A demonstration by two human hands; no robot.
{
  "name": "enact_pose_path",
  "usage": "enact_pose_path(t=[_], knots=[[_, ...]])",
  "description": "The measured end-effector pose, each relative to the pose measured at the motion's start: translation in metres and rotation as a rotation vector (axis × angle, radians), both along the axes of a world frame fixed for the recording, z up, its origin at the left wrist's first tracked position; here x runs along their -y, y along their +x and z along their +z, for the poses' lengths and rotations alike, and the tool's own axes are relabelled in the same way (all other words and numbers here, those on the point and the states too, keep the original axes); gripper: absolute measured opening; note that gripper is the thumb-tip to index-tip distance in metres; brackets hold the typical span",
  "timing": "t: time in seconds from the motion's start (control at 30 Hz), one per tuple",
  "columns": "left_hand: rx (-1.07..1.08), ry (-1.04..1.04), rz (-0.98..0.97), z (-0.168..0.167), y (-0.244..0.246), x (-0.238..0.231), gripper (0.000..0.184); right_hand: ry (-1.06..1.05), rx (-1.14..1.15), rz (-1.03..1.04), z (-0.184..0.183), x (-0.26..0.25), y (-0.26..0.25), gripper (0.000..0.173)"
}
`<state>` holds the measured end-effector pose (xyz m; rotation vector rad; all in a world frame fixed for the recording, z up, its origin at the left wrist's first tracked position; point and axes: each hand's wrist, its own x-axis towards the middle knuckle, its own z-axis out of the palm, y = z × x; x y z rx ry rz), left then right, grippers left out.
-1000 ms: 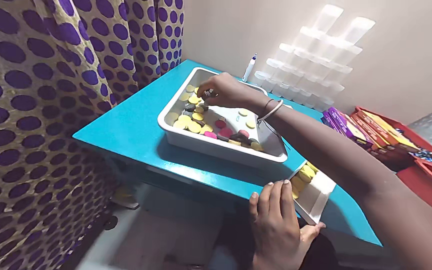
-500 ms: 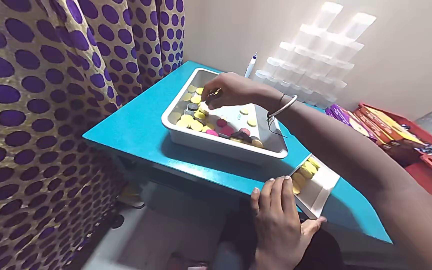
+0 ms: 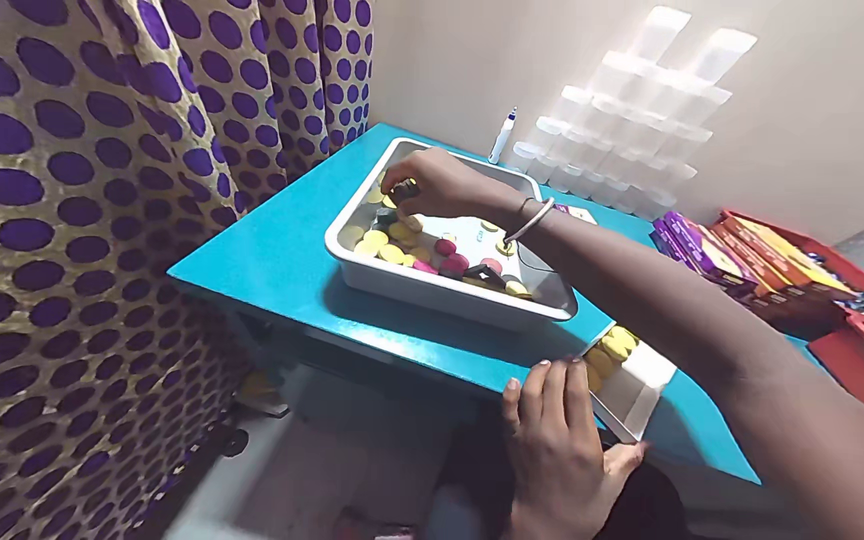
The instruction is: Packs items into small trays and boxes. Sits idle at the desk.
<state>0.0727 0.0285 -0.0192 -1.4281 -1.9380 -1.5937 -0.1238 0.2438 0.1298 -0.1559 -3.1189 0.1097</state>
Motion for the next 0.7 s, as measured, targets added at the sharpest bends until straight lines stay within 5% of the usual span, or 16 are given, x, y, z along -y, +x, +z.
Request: enact_pose_path(t=[0.3, 0.5, 0.6, 0.7], knots=[[-0.003, 0.012, 0.014, -0.003, 0.002, -0.001, 0.082, -0.044, 0.151, 0.026, -0.014, -0.011, -0.017, 0.022], [0.002, 0.007, -0.004, -0.002, 0.000, 0.001, 0.079, -0.024, 0.329, -0.299, -0.002, 0.005, -0.027, 0.025], [0.009, 0.008, -0.005, 0.000, -0.001, 0.000, 0.078, 0.155, 0.300, -0.365, -0.001, 0.008, -0.027, 0.021], [0.001, 0.002, -0.010, -0.001, -0.001, 0.001, 0.077, 0.067, 0.195, -0.276, 0.011, 0.018, -0.021, 0.022]])
